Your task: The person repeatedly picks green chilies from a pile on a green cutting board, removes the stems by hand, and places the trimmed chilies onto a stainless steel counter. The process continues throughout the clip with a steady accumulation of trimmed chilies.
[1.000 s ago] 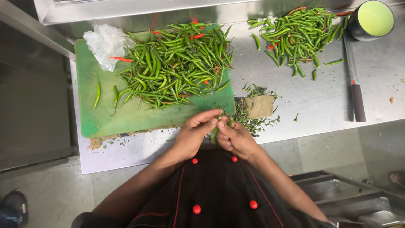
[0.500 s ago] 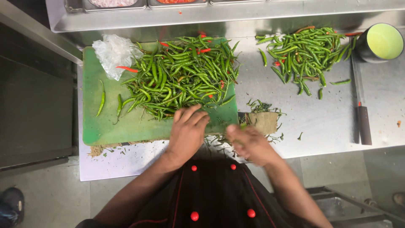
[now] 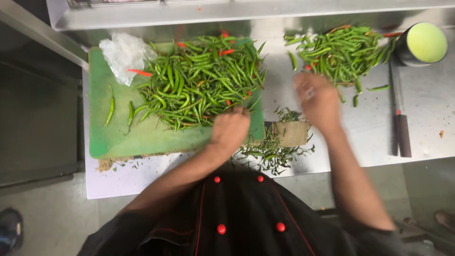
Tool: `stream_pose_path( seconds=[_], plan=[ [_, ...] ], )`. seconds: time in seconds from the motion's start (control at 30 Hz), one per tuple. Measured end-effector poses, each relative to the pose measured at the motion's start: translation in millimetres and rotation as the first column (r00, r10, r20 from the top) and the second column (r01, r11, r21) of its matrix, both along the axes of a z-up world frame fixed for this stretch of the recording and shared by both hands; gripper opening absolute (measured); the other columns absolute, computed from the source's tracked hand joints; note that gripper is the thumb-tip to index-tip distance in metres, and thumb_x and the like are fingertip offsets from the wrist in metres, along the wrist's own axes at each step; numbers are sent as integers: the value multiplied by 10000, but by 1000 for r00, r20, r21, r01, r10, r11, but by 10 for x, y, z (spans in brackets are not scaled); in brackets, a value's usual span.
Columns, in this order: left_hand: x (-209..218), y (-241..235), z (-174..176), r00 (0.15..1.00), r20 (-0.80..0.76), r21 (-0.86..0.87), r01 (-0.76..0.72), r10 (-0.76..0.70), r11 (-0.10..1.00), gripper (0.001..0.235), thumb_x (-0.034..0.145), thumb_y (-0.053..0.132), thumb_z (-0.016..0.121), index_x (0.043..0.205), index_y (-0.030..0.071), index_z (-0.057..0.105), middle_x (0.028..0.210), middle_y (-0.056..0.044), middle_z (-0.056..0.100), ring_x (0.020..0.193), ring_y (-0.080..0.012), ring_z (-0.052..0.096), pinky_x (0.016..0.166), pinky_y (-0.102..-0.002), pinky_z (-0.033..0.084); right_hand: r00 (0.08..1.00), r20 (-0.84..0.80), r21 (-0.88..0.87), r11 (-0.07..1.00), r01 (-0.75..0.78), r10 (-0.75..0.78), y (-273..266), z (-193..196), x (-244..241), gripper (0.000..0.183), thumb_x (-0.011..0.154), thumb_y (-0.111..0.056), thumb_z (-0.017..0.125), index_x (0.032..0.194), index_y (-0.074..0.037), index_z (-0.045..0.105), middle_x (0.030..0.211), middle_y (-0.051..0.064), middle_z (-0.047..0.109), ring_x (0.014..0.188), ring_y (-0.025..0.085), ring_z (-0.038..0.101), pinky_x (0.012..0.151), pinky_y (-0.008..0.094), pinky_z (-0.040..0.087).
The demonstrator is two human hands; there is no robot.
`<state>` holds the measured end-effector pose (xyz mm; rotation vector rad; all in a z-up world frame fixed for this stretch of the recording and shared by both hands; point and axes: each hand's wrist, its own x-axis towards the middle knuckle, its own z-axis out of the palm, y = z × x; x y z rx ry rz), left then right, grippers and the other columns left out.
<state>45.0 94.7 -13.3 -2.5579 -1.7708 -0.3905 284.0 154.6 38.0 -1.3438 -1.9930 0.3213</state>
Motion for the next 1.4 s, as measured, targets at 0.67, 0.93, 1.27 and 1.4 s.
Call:
stream_pose_path(
  seconds=[0.67, 0.93, 1.27, 1.4],
  plan=[
    [-585, -289, 27, 356, 931, -237, 422, 81, 875, 135, 898, 114, 809, 908, 28, 706, 844, -28, 672, 724, -98, 598, 655, -269, 490, 441, -787, -615, 498, -611, -430, -556, -560, -821, 114, 1008, -127, 660, 1048, -23, 686, 806, 25, 685, 656, 101, 606, 616, 235, 496],
    [-819, -240, 173, 527, 836, -278, 163, 154, 947, 121, 955, 128, 763, 1045, 52, 734, 940, -55, 724, 802, -145, 658, 730, -283, 538, 839, -541, -405, 891, -204, -54, -697, -435, -840, 134, 989, -115, 597, 1098, -74, 665, 861, 50, 596, 699, 201, 546, 606, 345, 447],
    [-646, -342, 363, 952, 278, 174, 82, -129, 981, 333, 855, 100, 695, 1186, 80, 709, 1268, -90, 628, 947, -274, 704, 759, -388, 591, 998, -58, -308, 950, -55, 39, -862, -237, -894, 161, 1015, -190, 695, 1094, -74, 617, 828, 100, 638, 643, 238, 595, 605, 380, 500],
    [-510, -47, 366, 964, 150, 171, 193, -219, 966, 360, 791, 58, 665, 1148, 50, 715, 1083, -121, 616, 888, -292, 688, 629, -392, 569, 554, -762, -619, 624, -477, -333, -901, -222, -766, 80, 1040, -113, 590, 1085, -111, 524, 881, 86, 648, 547, 99, 383, 468, 259, 315]
  ],
)
